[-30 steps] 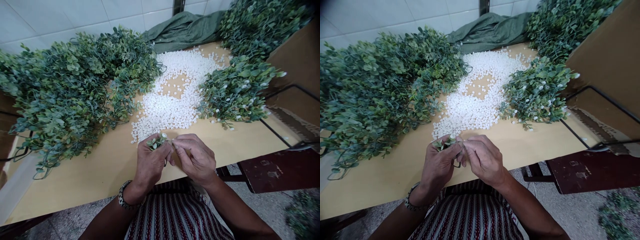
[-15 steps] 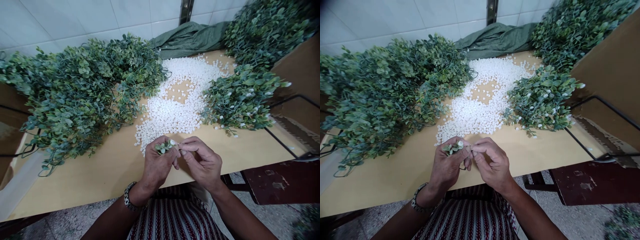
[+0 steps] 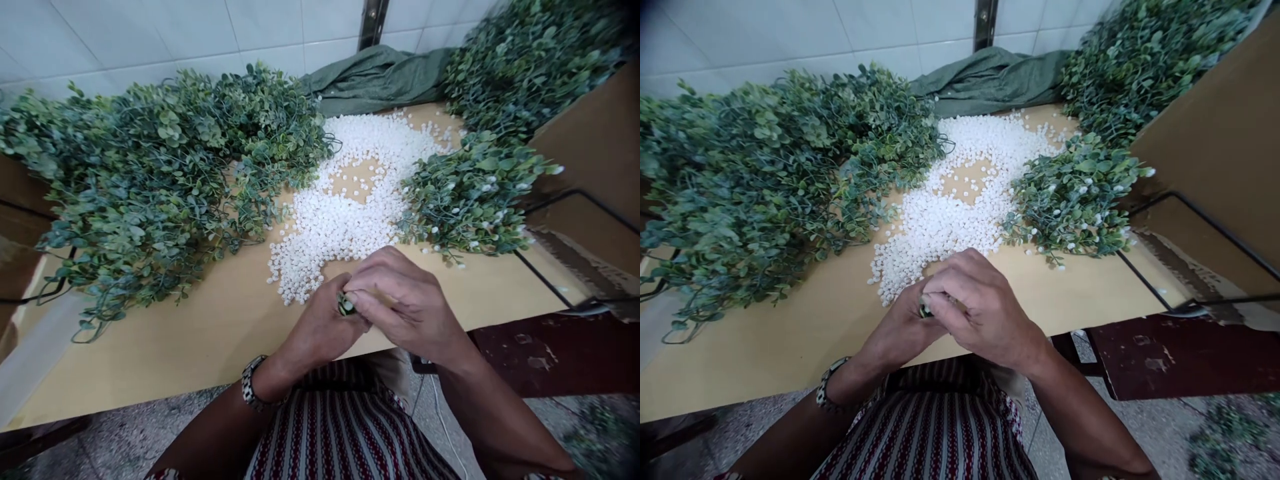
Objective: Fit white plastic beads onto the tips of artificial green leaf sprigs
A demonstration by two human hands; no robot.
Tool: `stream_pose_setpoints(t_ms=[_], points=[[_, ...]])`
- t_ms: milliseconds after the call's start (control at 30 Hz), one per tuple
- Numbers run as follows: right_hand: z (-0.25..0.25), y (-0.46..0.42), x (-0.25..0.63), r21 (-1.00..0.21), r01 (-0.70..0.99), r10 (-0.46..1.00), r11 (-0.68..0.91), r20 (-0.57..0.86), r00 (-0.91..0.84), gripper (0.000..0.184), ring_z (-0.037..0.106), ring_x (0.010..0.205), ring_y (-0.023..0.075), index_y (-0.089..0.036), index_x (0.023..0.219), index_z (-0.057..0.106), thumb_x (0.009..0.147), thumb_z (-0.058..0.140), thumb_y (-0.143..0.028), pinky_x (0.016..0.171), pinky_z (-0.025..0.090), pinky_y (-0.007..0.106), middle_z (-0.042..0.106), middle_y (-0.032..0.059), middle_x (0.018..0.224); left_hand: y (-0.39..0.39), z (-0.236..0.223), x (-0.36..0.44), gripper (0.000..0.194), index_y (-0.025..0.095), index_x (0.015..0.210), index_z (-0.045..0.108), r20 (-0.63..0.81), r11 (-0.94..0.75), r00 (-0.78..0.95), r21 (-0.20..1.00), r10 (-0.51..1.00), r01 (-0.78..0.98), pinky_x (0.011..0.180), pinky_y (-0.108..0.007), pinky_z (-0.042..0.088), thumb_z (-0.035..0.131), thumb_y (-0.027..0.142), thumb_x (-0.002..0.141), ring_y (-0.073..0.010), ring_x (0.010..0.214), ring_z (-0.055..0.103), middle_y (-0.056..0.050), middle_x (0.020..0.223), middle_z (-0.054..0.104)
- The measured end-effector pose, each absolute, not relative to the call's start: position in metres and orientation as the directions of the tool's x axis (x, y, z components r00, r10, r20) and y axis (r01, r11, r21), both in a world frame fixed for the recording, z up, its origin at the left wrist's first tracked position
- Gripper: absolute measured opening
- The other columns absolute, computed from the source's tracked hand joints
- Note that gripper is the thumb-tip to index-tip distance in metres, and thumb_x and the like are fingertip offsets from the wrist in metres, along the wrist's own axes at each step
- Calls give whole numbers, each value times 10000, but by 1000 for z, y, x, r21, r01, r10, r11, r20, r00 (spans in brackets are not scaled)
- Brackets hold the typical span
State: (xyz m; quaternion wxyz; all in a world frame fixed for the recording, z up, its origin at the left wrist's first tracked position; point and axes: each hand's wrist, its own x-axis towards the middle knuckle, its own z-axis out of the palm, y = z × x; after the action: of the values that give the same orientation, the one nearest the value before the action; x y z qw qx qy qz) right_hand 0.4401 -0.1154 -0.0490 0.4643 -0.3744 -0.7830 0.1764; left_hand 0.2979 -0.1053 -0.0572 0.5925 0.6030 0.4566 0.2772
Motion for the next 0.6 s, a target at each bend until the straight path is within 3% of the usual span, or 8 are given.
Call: stream_pose_setpoints(t_ms=[100, 233, 433, 500, 600], points=[[-54, -115, 439, -653, 427, 779, 625, 556, -289, 137, 543, 711, 141, -191, 768, 574, 850, 530, -91, 654, 444, 297, 592, 8, 718, -107, -57, 296, 126, 173, 758, 526, -191, 66, 441, 957, 877, 282, 611, -265, 378, 618, 152, 675, -156, 709, 502, 0, 745, 566], [-73, -123, 443, -759, 428, 863, 491, 490, -122, 90, 537, 735, 148, -199, 807, 543, 862, 526, -130, 644, 439, 293, 553, 8, 746, -112, -56, 291, 71, 192, 793, 545, -125, 77, 417, 989, 900, 130, 541, -243, 377, 595, 207, 745, -116, 583, 454, 26, 676, 518], [-86, -130, 440, -791, 382, 869, 478, 488, -76, 77, 546, 711, 142, -199, 842, 556, 867, 530, -130, 619, 455, 282, 557, 7, 740, -115, -60, 291, 133, 181, 651, 566, -127, 121, 325, 992, 937, 39, 423, -209, 333, 561, 199, 782, -77, 443, 395, 36, 540, 498], [-85, -124, 444, -749, 415, 850, 517, 507, -143, 82, 568, 727, 154, -201, 874, 577, 876, 522, -139, 622, 474, 291, 594, 20, 755, -113, -62, 291, 152, 173, 614, 572, -145, 147, 256, 989, 956, 12, 396, -195, 304, 570, 176, 766, -62, 418, 367, 40, 515, 499], [-83, -104, 455, -552, 600, 794, 579, 548, -261, 109, 580, 754, 177, -199, 863, 603, 881, 514, -139, 660, 473, 322, 628, 39, 779, -110, -66, 288, 122, 162, 618, 595, -223, 238, 156, 967, 962, -89, 367, -175, 284, 604, 181, 738, -49, 410, 372, 30, 538, 544]])
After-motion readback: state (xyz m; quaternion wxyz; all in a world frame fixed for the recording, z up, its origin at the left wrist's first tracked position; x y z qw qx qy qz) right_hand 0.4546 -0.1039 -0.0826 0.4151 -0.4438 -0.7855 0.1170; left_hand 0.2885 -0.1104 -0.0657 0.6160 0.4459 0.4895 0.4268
